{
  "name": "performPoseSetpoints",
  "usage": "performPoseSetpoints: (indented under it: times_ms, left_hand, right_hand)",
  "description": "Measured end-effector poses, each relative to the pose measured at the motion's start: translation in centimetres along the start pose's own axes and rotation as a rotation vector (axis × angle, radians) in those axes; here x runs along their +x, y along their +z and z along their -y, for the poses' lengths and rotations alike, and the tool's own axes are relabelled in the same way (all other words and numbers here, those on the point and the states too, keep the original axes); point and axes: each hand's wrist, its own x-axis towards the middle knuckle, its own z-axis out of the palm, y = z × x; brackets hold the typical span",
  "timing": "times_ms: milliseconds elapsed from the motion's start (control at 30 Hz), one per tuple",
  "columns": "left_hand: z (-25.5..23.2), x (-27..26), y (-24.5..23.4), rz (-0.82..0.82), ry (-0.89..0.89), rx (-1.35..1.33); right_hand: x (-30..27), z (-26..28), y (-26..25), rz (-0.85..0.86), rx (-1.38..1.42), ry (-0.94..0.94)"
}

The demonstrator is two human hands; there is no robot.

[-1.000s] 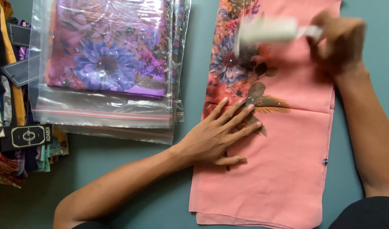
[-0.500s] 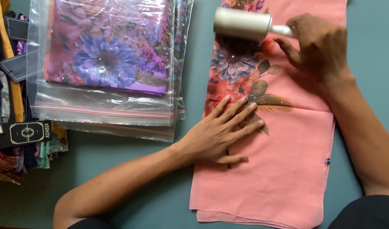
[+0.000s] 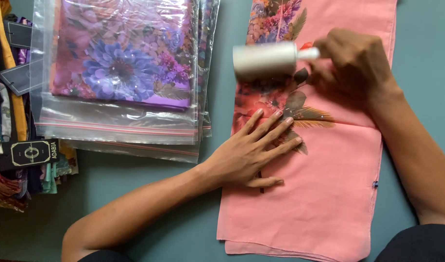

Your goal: The person seals a floral garment in a plastic bag, then unfolds a pink floral garment on a table, uses a lint roller to clean it, and folds it.

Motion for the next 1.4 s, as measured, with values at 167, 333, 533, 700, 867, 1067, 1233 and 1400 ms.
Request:
performPoseSetpoints:
  times_ms: [167,333,533,700,867,1067,1233,1400]
  left_hand:
    - [0.0,0.0,0.0,0.011,-0.012,-0.009]
    - [0.0,0.0,-0.2,0.012,0.008,0.045]
    - [0.0,0.1,-0.4,0.004,0.011,0.009]
    - [0.0,0.0,-0.2,0.002,0.006,0.006]
    - [0.1,0.0,0.0,-0.011,0.008,0.0]
    - [0.1,0.1,-0.1,0.0,0.013,0.022]
    - [0.0,0.2,-0.3,0.007,0.0,-0.013]
    - [0.0,0.2,-0.1,0.018,-0.003,-0.021]
  right_hand:
    - [-0.5,-0.7,0.5,-0.031,0.13,-0.051]
    - [0.4,-0.5,0.7,-0.04,-0.152,0.141]
    - [-1.0,-2.8,1.1,-0.037,-0.043,0.012]
    - [-2.0,-5.3,3.5,-0.079,-0.423,0.25]
    - [-2.1,-6.7,3.3,-0.079,-0.41,0.161]
    - [-1.8,-7.3,4.1,-0.088,-0.346,0.295]
    - [-1.6,-7.3,4.7,-0.047,-0.538,0.247]
    - [-10.5,-15.8,7.2,-0.038,-0.275,0.493]
